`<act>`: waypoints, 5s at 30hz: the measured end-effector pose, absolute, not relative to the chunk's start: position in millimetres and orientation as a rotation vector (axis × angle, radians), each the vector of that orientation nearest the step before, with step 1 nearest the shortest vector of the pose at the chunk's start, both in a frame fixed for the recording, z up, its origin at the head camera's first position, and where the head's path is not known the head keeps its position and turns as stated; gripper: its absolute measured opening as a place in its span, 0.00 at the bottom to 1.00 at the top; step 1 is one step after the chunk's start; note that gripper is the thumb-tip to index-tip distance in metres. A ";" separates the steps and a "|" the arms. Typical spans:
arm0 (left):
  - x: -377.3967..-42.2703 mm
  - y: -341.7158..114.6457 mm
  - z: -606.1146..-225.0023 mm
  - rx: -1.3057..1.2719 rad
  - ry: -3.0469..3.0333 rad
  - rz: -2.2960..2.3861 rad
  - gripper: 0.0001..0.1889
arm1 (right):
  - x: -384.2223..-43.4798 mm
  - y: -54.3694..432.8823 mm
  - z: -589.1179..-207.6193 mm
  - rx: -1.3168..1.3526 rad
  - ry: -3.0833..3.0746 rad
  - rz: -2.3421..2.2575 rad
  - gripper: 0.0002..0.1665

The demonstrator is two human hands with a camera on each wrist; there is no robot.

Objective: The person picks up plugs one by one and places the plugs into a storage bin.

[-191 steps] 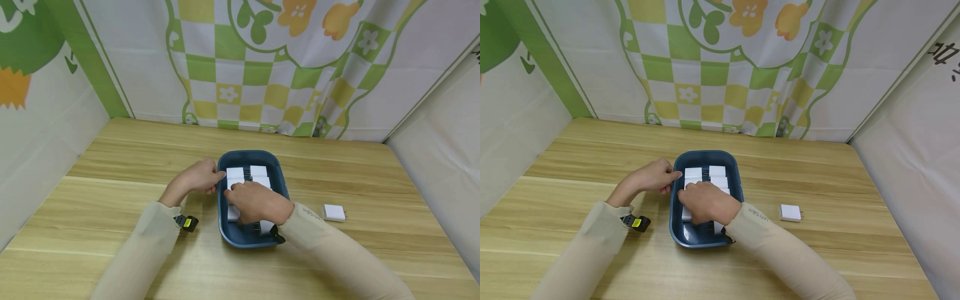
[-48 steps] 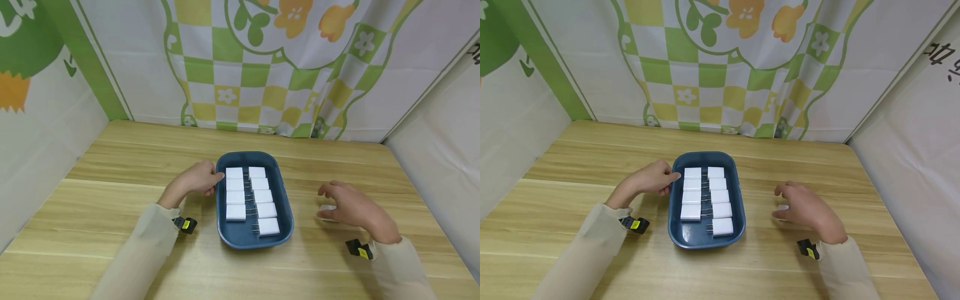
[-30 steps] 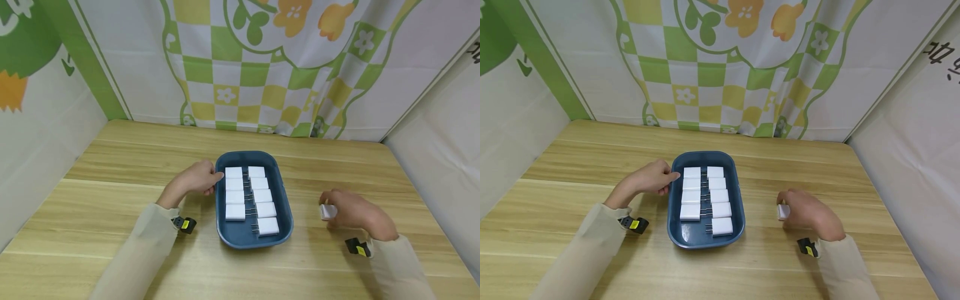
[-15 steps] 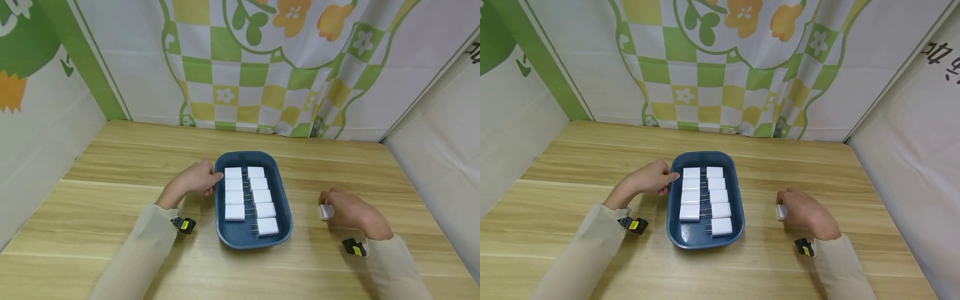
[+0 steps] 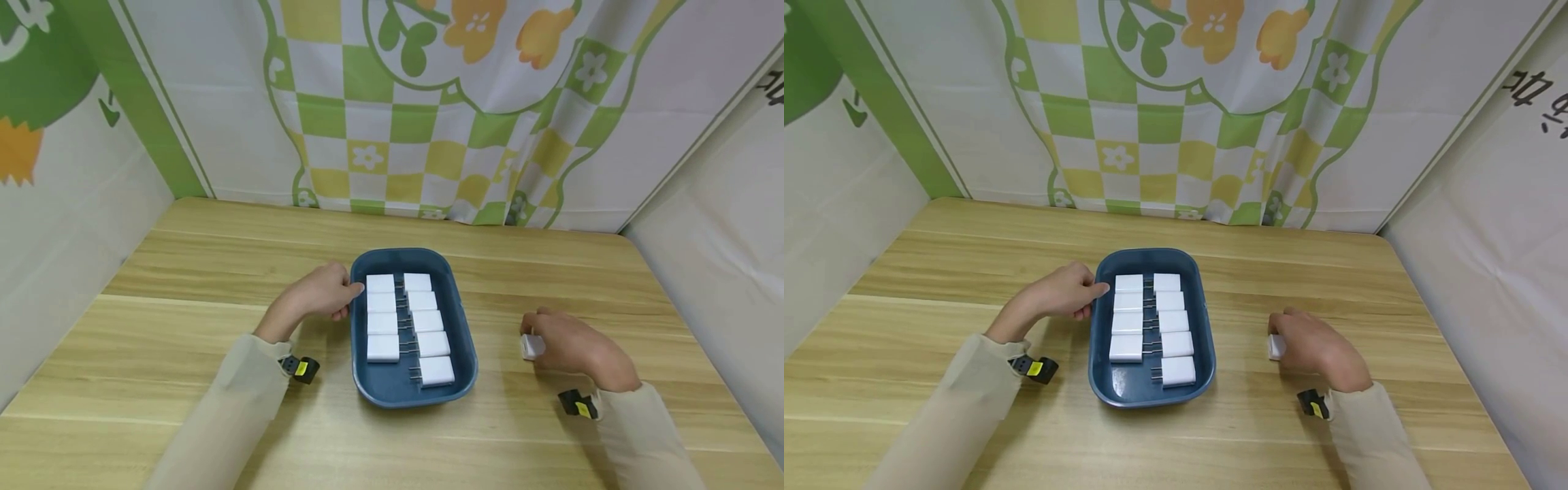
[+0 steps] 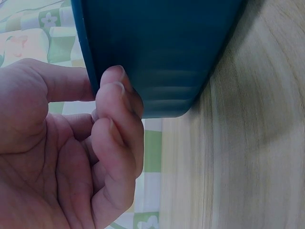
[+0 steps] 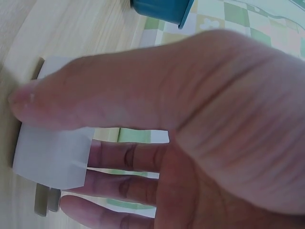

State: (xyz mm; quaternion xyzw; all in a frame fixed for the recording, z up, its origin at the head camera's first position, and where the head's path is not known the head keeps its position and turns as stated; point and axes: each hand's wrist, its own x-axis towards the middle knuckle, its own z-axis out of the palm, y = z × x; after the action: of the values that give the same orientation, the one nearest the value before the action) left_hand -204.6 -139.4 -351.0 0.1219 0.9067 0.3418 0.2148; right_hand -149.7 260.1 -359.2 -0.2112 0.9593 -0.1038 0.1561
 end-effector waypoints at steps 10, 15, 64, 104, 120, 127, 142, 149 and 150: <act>-204.8 -138.9 -351.9 0.327 2.522 0.940 0.23 | -146.1 254.2 -353.1 -0.628 2.810 -0.296 0.22; -204.6 -138.8 -351.8 0.320 2.518 0.946 0.23 | -144.1 249.8 -348.2 -0.651 2.846 -0.305 0.22; -204.2 -139.1 -351.5 0.323 2.511 0.966 0.23 | -120.5 190.0 -308.2 -0.965 3.048 -0.206 0.26; -205.0 -140.4 -352.7 0.366 2.529 0.950 0.24 | -140.2 113.3 -302.2 -1.228 2.718 0.040 0.30; -205.2 -140.7 -352.5 0.386 2.512 0.964 0.24 | -142.9 95.5 -315.5 -1.185 2.609 0.016 0.28; -205.2 -140.7 -352.4 0.370 2.515 0.960 0.23 | -142.5 86.4 -317.9 -1.270 2.561 0.052 0.26; -207.1 -140.7 -351.6 0.386 2.508 0.975 0.25 | -140.4 70.0 -324.6 -1.332 2.497 0.087 0.26; -206.6 -141.0 -351.1 0.385 2.504 0.982 0.24 | -139.5 65.6 -331.2 -1.353 2.495 0.066 0.23; -206.6 -141.1 -351.3 0.385 2.505 0.982 0.24 | -139.5 65.1 -332.6 -1.357 2.494 0.064 0.23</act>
State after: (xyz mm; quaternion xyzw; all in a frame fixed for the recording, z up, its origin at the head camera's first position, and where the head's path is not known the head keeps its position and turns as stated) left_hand -206.6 -141.1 -351.3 0.1386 0.9010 0.3532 0.2103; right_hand -139.5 65.1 -332.6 -0.4725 0.8682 0.0222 0.1501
